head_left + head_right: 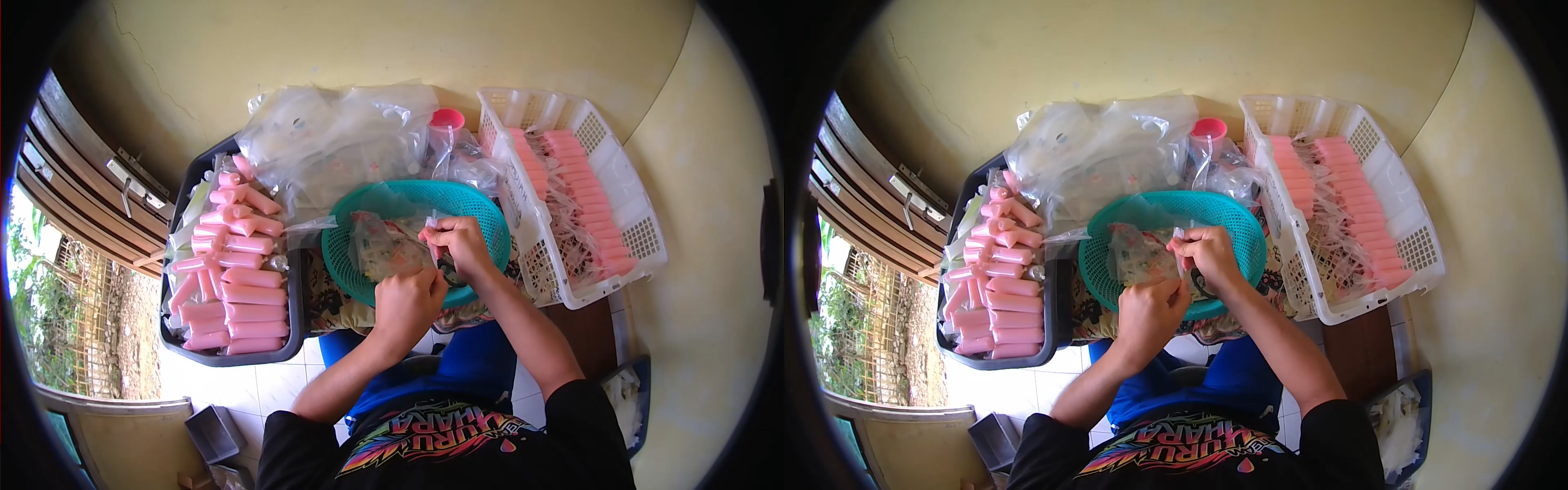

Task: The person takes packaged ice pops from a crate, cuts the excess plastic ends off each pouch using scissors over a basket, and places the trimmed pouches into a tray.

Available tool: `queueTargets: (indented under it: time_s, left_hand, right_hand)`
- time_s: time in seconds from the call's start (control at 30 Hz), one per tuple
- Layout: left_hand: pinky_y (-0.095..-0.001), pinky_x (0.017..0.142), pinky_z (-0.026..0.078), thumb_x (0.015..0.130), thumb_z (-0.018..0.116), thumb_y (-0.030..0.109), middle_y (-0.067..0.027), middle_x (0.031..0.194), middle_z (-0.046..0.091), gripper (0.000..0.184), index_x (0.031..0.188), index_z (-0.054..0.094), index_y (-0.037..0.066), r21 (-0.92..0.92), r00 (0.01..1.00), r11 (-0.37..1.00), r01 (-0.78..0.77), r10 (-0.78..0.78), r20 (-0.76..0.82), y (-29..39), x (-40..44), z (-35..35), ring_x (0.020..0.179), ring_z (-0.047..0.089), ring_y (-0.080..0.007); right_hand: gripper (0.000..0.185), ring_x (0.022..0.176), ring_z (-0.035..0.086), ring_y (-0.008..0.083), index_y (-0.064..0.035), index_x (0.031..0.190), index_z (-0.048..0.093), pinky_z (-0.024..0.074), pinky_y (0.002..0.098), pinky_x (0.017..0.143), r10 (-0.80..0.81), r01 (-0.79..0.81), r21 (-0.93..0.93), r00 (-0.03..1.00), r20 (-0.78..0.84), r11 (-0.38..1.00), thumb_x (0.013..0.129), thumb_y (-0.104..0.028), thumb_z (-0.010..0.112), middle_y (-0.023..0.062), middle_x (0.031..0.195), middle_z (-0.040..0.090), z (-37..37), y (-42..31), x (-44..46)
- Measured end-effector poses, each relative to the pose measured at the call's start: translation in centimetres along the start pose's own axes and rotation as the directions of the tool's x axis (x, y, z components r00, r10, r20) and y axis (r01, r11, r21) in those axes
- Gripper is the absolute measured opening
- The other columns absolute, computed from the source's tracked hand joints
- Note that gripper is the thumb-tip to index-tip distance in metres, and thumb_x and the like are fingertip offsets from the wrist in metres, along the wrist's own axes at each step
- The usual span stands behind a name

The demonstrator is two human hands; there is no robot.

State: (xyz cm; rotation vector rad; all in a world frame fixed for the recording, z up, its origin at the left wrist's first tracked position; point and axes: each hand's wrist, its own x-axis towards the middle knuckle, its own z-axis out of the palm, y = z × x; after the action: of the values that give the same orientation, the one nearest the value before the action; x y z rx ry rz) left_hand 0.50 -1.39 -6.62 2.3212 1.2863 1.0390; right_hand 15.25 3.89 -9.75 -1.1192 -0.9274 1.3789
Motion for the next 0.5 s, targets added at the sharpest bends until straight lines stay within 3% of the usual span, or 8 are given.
queueTargets:
  time_s: [0.5]
  left_hand:
    - [-0.0422,0.051,0.048,0.082,0.065,0.012,-0.0117,0.061,0.059,0.021,0.064,0.059,0.003,-0.024,1.000,1.000,0.000,0.000,0.014,0.33,-0.41,-0.03,0.053,0.060,-0.0328]
  right_hand:
    - [0.012,0.048,0.051,0.0085,0.0085,0.080,0.070,0.0405,0.0228,0.045,0.036,-0.038,-0.072,0.999,-0.037,0.997,0.085,-0.002,0.068,0.0065,0.063,0.062,-0.02,-0.43,0.67]
